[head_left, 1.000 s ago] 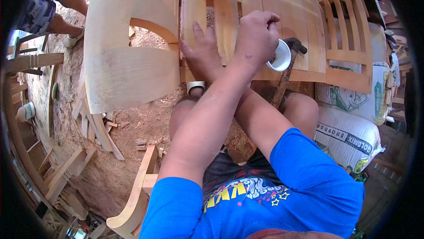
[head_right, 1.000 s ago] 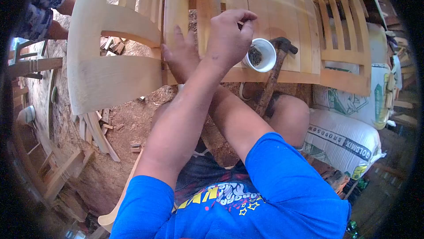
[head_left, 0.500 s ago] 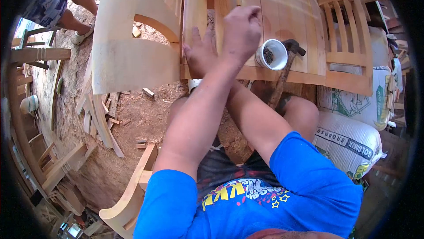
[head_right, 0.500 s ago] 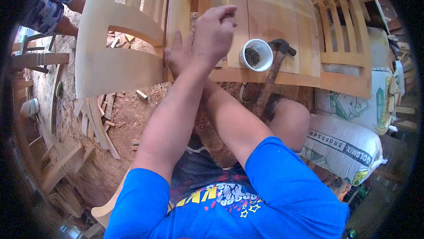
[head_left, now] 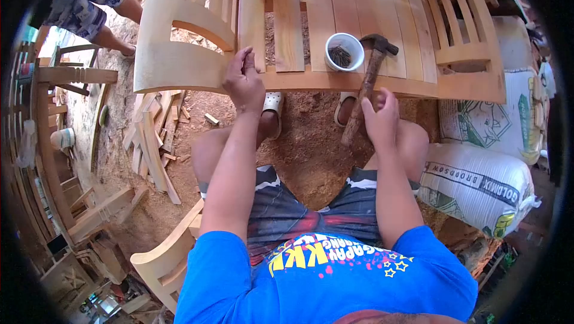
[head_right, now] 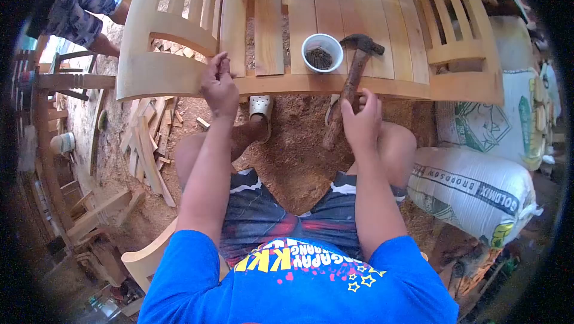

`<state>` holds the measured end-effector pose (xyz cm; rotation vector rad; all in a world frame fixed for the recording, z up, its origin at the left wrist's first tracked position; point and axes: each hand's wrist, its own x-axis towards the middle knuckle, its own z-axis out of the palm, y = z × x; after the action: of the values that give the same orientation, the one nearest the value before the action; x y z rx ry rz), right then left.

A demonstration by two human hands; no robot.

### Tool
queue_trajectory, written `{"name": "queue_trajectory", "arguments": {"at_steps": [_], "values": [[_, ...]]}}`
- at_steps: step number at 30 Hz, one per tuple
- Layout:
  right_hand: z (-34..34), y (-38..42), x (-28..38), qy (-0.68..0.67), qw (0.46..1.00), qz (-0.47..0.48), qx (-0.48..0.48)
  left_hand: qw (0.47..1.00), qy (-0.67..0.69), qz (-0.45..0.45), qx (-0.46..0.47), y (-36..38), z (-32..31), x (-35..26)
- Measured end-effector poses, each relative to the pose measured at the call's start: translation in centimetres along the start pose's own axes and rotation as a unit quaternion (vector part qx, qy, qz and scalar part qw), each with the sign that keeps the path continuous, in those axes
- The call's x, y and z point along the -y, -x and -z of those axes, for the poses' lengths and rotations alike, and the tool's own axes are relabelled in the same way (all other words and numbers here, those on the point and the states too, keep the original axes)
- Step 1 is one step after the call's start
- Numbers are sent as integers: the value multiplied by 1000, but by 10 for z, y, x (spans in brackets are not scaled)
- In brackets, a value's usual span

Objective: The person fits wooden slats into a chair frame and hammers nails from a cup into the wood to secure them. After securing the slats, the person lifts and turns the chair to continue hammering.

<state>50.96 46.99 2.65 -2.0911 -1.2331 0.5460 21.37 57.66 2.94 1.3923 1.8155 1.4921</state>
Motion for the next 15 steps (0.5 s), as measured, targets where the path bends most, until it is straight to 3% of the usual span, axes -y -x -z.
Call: {"name": "queue_trajectory", "arguments": {"at_steps": [1, 2, 5, 8, 11, 13, 15], "values": [[-5, -10, -6, 0, 999, -35, 3, 998, 16, 60, 2, 9, -4, 6], [-18, -16, -14, -29, 997, -65, 18, 999, 38, 23, -31, 13, -12, 18], [-44, -17, -19, -83, 986, -118, 81, 996, 14, 71, -43, 15, -20, 27], [-41, -16, -11, -104, 985, -134, 36, 985, -102, 136, 3, 12, -16, 37], [-26, -22, -8, -152, 974, -158, 52, 984, -115, 133, 31, 12, -13, 53], [18, -19, 32, -242, 944, -200, 100, 992, -112, 60, 27, 13, -12, 66], [39, -10, 27, -390, 905, -120, 117, 994, -104, 29, 25, 13, -10, 70]]}}
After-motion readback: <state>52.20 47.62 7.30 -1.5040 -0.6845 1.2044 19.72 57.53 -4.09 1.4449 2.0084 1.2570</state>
